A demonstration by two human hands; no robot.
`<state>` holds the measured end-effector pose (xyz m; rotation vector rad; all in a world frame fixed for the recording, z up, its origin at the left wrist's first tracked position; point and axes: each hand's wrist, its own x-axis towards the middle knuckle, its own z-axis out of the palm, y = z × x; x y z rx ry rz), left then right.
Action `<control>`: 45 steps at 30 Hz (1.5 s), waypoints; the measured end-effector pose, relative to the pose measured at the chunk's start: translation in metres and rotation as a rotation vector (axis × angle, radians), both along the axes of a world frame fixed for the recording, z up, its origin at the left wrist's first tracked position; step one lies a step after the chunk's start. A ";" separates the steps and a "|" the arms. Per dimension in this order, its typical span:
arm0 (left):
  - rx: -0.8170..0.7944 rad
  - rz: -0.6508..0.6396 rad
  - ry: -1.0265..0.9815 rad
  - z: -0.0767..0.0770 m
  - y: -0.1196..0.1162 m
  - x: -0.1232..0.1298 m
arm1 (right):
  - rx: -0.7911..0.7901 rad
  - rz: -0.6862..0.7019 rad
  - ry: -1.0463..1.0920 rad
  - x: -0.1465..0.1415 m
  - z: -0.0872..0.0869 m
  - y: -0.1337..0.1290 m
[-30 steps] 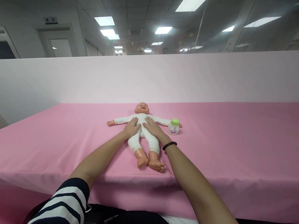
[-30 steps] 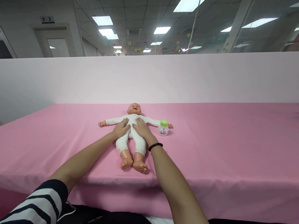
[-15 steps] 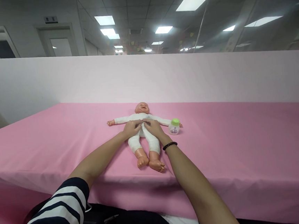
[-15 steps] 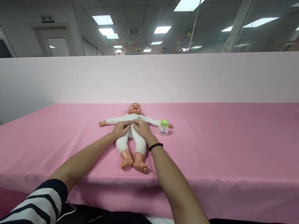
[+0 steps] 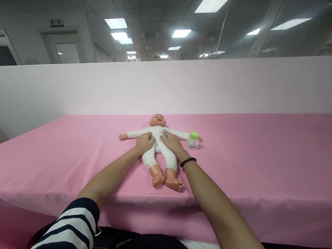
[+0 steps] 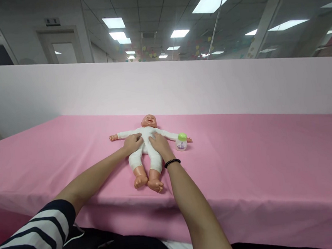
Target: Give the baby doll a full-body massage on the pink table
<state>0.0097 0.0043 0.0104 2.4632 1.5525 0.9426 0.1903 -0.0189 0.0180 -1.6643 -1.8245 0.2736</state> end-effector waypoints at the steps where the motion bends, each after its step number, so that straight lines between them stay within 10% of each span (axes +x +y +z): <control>1: 0.038 0.010 0.014 0.001 -0.003 0.000 | 0.035 -0.037 -0.012 0.001 0.001 -0.002; 8: 0.149 -0.240 -0.104 -0.011 0.012 -0.004 | 0.173 0.143 0.045 0.005 -0.008 0.009; 14: -0.060 -0.371 -0.117 -0.023 0.039 -0.012 | -0.037 0.148 0.093 0.023 -0.029 0.031; 29: -0.106 0.297 0.171 -0.029 0.065 -0.079 | -0.068 -0.335 -0.276 0.077 -0.037 0.015; 36: -0.210 0.582 -0.072 -0.021 0.070 -0.117 | -0.035 -0.614 -0.122 0.098 -0.036 0.008; 45: -0.088 0.228 -1.150 -0.026 0.088 -0.097 | -0.035 -0.666 0.158 0.104 -0.033 0.006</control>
